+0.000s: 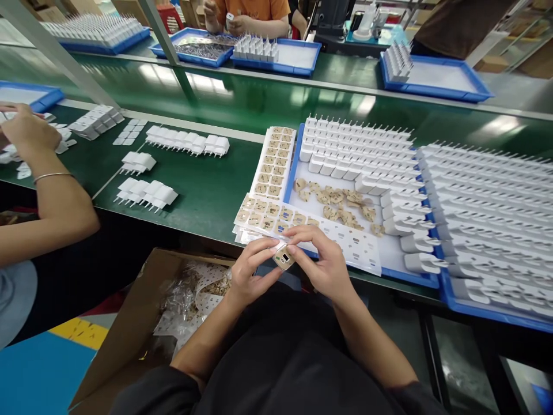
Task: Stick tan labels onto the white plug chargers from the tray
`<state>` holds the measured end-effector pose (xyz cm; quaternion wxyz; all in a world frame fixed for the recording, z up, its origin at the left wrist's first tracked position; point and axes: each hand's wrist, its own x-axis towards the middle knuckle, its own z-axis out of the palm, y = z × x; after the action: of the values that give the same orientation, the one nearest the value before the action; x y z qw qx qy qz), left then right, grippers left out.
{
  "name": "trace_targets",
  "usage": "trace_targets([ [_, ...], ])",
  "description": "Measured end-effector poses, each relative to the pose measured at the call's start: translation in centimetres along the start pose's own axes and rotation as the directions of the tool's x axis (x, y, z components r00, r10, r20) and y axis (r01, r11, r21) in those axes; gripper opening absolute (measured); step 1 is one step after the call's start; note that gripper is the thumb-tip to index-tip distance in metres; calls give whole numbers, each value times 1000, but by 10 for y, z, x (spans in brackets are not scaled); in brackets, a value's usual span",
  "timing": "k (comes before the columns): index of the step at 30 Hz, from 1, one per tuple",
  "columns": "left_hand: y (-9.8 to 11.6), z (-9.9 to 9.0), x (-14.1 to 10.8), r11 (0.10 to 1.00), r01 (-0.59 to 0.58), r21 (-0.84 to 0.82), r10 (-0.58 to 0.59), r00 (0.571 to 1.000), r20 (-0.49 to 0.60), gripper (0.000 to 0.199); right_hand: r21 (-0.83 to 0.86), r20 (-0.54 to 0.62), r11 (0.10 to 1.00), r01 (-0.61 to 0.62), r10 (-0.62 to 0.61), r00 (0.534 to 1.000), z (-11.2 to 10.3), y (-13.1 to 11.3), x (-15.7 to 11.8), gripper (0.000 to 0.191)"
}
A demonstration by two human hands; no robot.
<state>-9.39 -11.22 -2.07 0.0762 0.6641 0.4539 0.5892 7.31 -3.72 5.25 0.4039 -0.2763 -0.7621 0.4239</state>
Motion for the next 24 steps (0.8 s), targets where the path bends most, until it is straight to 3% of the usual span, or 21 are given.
trace_targets([
  [3, -1, 0, -3, 993, 117, -8, -118, 992, -34, 50, -77, 28, 967, 241, -240, 970, -1, -2, -3, 10],
  [4, -1, -1, -3, 987, 161, 5, -161, 985, -56, 49, -64, 12, 960, 273, -273, 962, -5, 0, -4, 10],
  [6, -2, -8, -1, 971, 229, 62, -222, 969, -104, 46, -90, -142, 976, 198, -209, 968, -18, 9, -5, 8],
  [8, -8, -20, 5, 946, 279, 162, -258, 956, -141, 41, -238, -373, 971, -19, -73, 925, -38, 26, -1, 8],
  [9, -13, -28, 10, 927, 298, 228, -266, 951, -160, 38, -361, -403, 926, -113, -46, 914, -49, 36, 2, 13],
  [12, -42, -62, 27, 806, 328, 493, -233, 941, -246, 33, -653, -249, 738, -172, 6, 968, -78, 66, 12, 28],
  [14, -68, -89, 37, 655, 341, 674, -201, 939, -280, 34, -736, -267, 653, -179, -38, 963, -89, 80, 15, 32],
  [17, -103, -127, 45, 434, 371, 821, -288, 921, -263, 35, -787, -310, 585, -196, -100, 945, -96, 88, 13, 37],
  [19, -117, -145, 48, 352, 399, 847, -363, 892, -270, 36, -775, -298, 606, -179, -101, 949, -94, 85, 11, 35],
  [21, -123, -155, 49, 316, 434, 844, -398, 868, -298, 38, -717, -257, 684, -135, -79, 963, -87, 77, 8, 31],
  [24, -121, -151, 50, 349, 463, 814, -357, 869, -341, 41, -598, -95, 801, -30, -34, 995, -68, 64, 2, 23],
])
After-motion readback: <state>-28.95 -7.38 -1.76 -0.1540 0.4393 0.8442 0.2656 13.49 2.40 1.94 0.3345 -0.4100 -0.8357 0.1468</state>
